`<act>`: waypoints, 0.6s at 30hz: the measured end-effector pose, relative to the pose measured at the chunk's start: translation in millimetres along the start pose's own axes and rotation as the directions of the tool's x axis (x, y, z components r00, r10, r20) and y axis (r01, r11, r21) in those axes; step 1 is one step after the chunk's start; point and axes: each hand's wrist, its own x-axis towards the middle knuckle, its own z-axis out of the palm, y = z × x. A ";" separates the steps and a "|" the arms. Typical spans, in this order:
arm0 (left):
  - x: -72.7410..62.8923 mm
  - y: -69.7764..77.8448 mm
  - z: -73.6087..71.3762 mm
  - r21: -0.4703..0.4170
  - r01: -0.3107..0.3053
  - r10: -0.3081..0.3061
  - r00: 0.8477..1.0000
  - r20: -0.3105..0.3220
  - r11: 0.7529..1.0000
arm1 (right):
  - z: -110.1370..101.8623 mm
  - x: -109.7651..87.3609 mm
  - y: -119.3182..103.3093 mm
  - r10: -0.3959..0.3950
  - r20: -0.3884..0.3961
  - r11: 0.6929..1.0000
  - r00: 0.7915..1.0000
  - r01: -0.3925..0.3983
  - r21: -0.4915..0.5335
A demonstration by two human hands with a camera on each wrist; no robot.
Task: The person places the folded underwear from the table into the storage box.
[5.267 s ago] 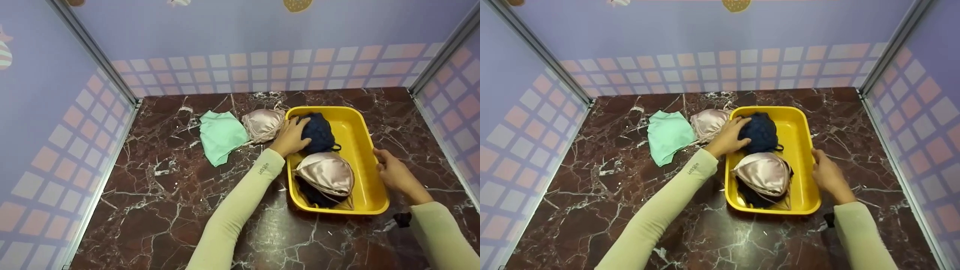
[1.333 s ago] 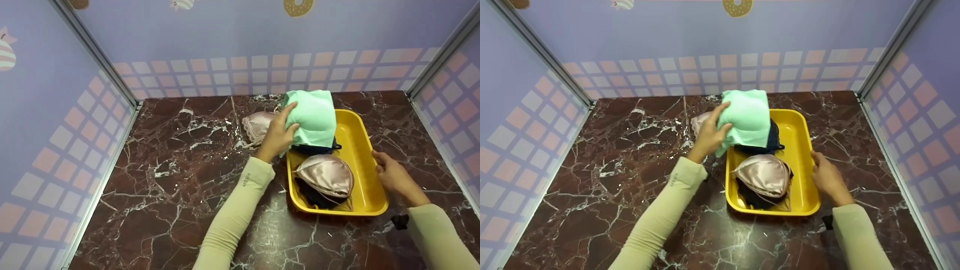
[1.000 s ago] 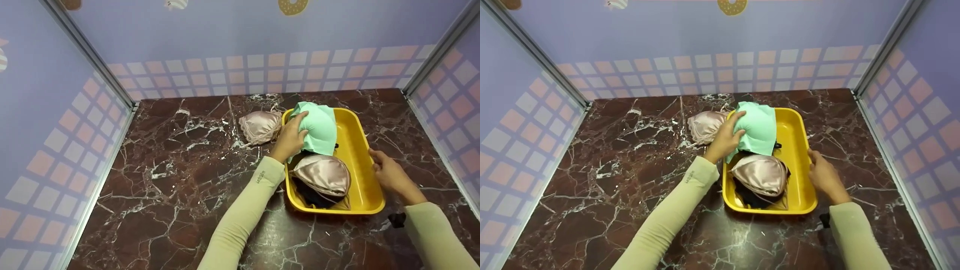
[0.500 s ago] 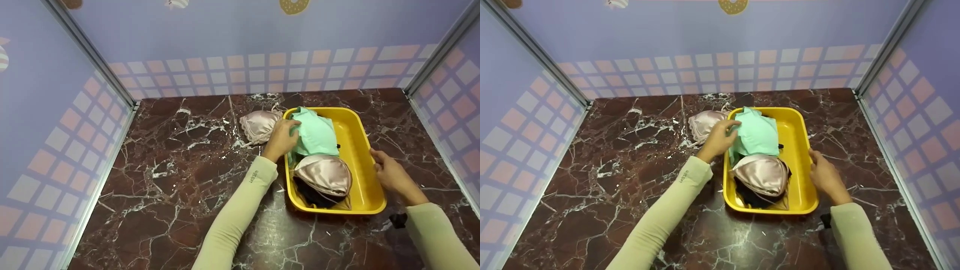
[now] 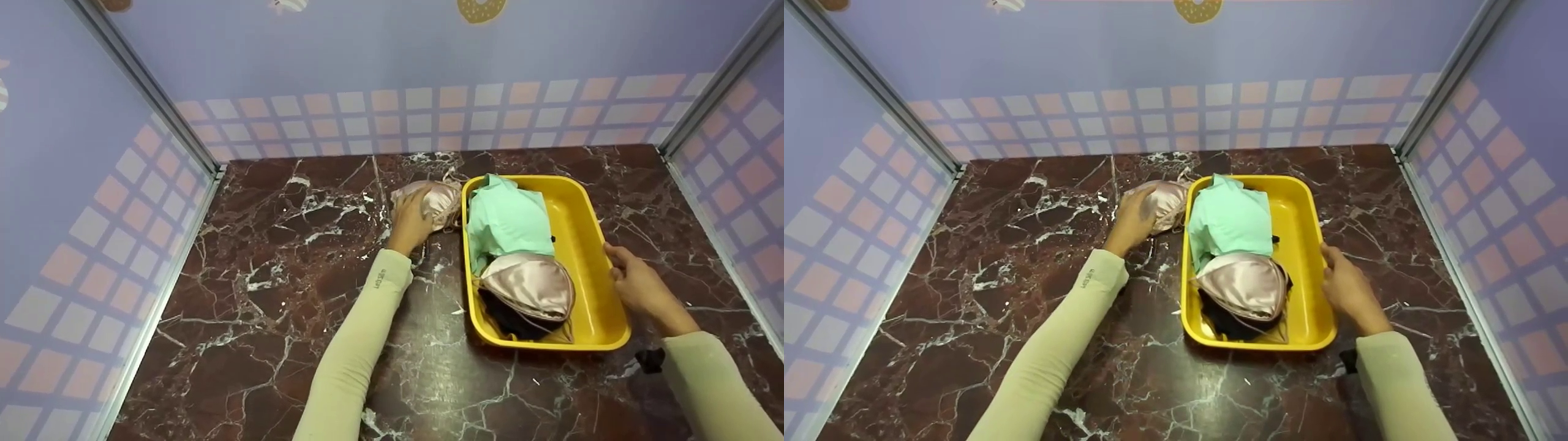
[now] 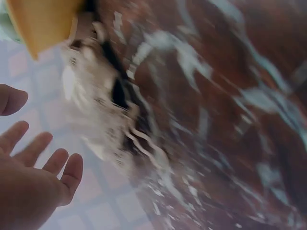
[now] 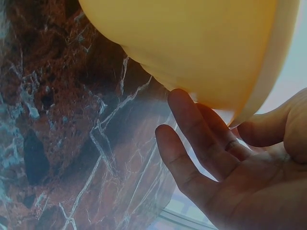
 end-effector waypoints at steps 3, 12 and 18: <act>-1.5 -4.5 -1.7 0.050 0.027 -0.029 0.998 0.051 0.998 | 0.6 -0.2 -0.6 -0.002 0.004 1.000 1.000 0.002 -0.019; -4.1 -12.5 -1.2 0.139 0.049 -0.062 0.994 0.091 0.989 | 1.3 -0.1 -2.3 0.019 0.001 1.000 1.000 -0.019 -0.008; -10.4 -24.7 0.1 0.146 0.095 -0.114 0.986 0.124 0.985 | 1.4 -0.8 -2.7 0.031 -0.003 1.000 1.000 -0.031 -0.003</act>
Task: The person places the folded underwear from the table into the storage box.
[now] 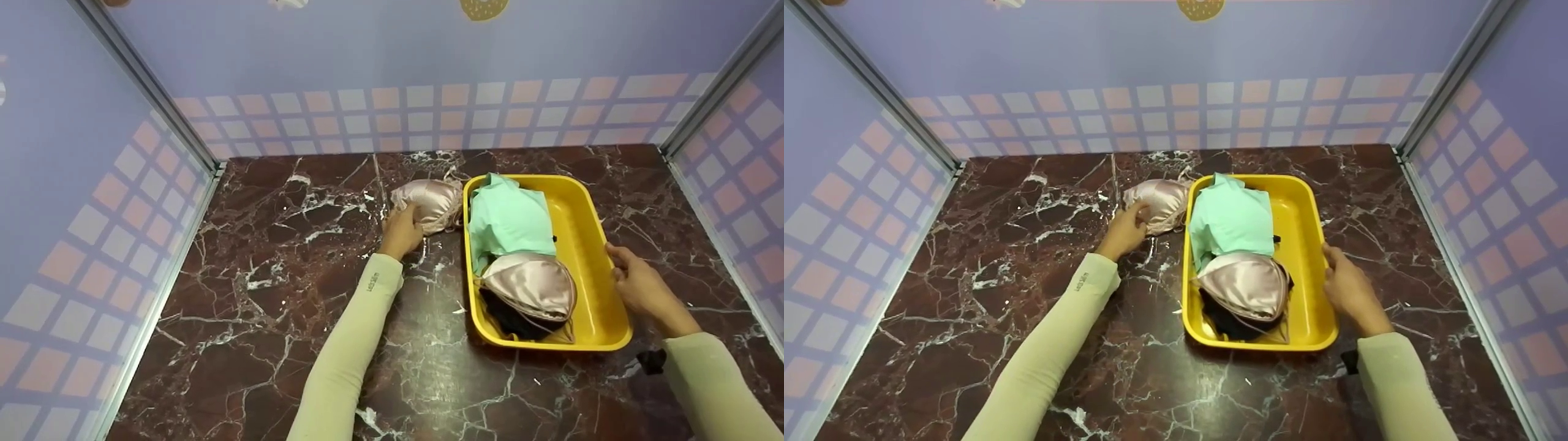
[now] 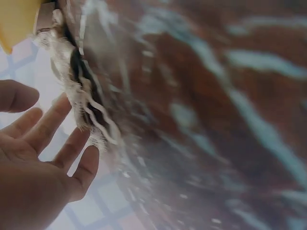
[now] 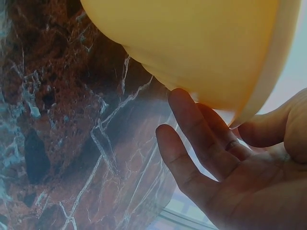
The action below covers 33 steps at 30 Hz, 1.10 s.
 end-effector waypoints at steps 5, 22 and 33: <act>-6.6 -10.8 -3.3 0.032 0.019 -0.020 1.000 0.020 0.999 | -0.9 -0.2 -0.3 -0.014 0.002 1.000 1.000 0.014 0.009; -14.0 -36.0 -18.2 -0.081 0.031 -0.048 0.974 -0.222 0.996 | -0.7 1.2 1.3 -0.043 0.005 0.999 0.999 0.043 -0.015; -5.2 -37.7 -12.5 -0.132 0.082 -0.084 0.996 -0.007 0.988 | -1.1 0.1 -0.8 -0.017 0.012 1.000 1.000 0.017 0.004</act>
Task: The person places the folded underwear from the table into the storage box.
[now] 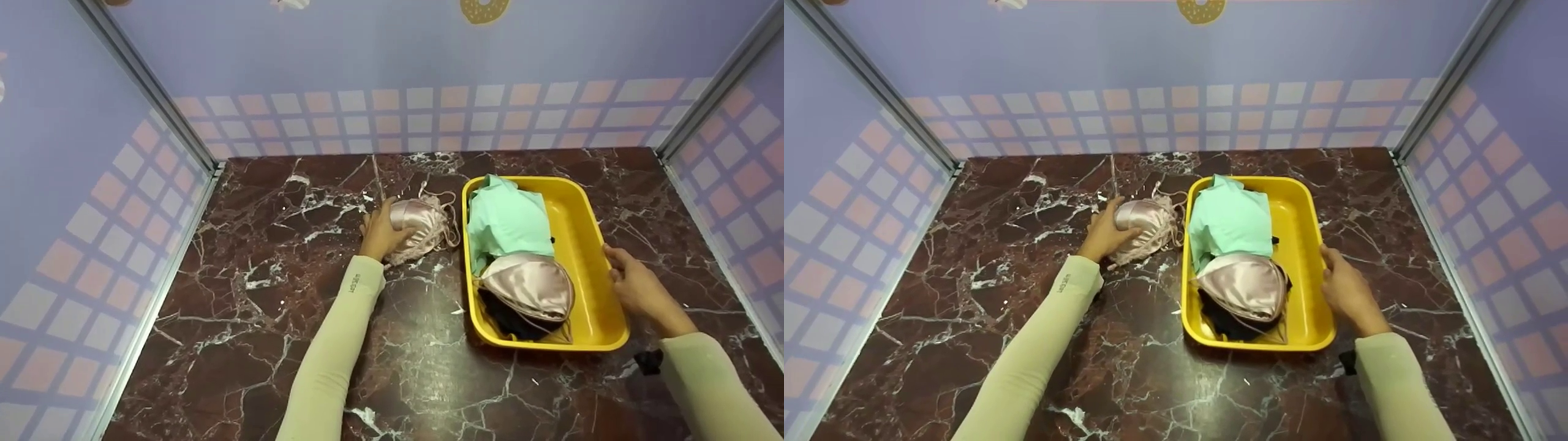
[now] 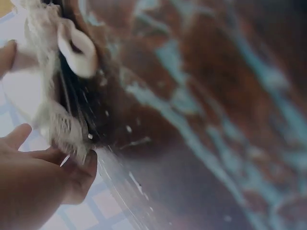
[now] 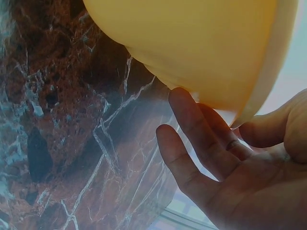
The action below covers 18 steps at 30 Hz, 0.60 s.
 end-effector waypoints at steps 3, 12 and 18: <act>-0.2 1.0 -1.4 0.014 0.004 -0.004 1.000 -0.009 1.000 | 0.0 0.2 -0.4 -0.002 0.002 1.000 1.000 0.002 0.008; -4.7 5.2 -7.3 -0.019 -0.047 0.046 0.998 -0.038 0.999 | 1.1 0.5 -0.2 0.017 0.017 1.000 1.000 -0.017 0.009; -5.6 6.2 -13.1 -0.040 -0.115 0.112 0.991 -0.076 0.993 | 0.5 -0.4 -0.8 0.011 0.010 1.000 1.000 -0.011 0.006</act>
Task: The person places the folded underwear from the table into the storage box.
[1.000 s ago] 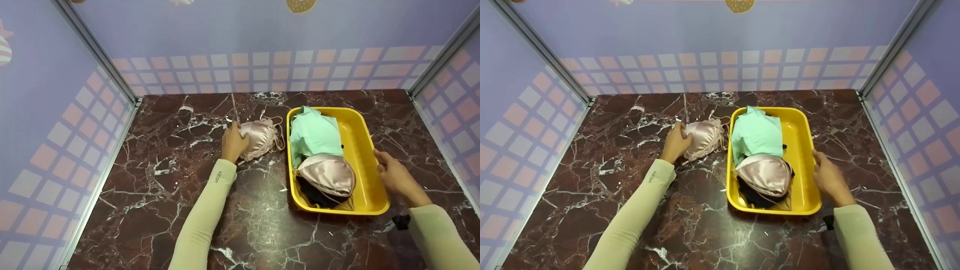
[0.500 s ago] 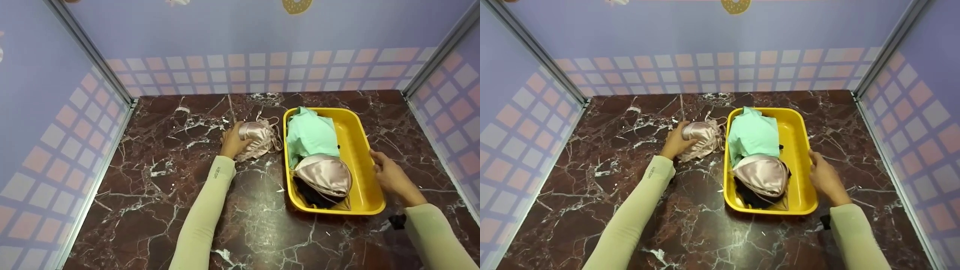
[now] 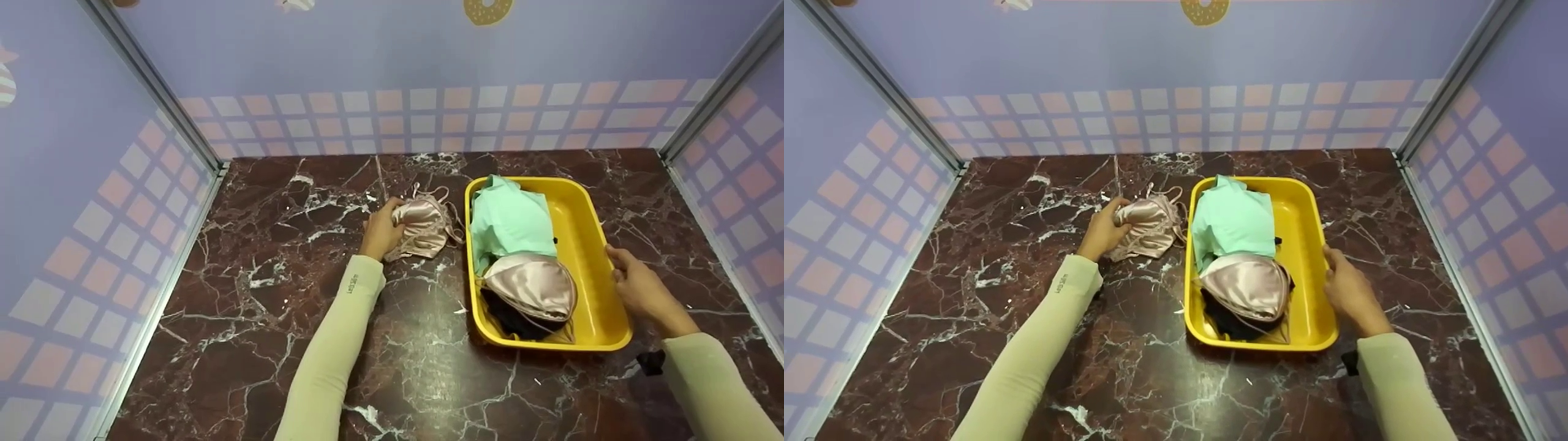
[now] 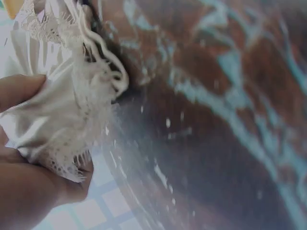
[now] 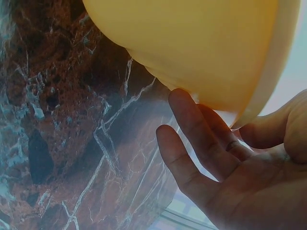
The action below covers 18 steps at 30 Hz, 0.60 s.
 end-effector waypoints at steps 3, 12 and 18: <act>-0.1 -1.7 -1.7 0.003 0.001 -0.001 1.000 0.017 1.000 | 1.0 0.8 0.5 -0.006 -0.010 1.000 1.000 0.006 -0.006; 8.0 1.2 9.3 0.066 0.017 -0.029 0.981 0.194 0.998 | 2.4 0.6 3.2 0.008 -0.010 1.000 1.000 -0.007 0.011; 11.5 2.9 18.2 0.071 0.055 -0.069 0.977 0.200 0.996 | 1.2 -0.1 1.1 0.024 0.012 0.999 1.000 -0.025 0.037</act>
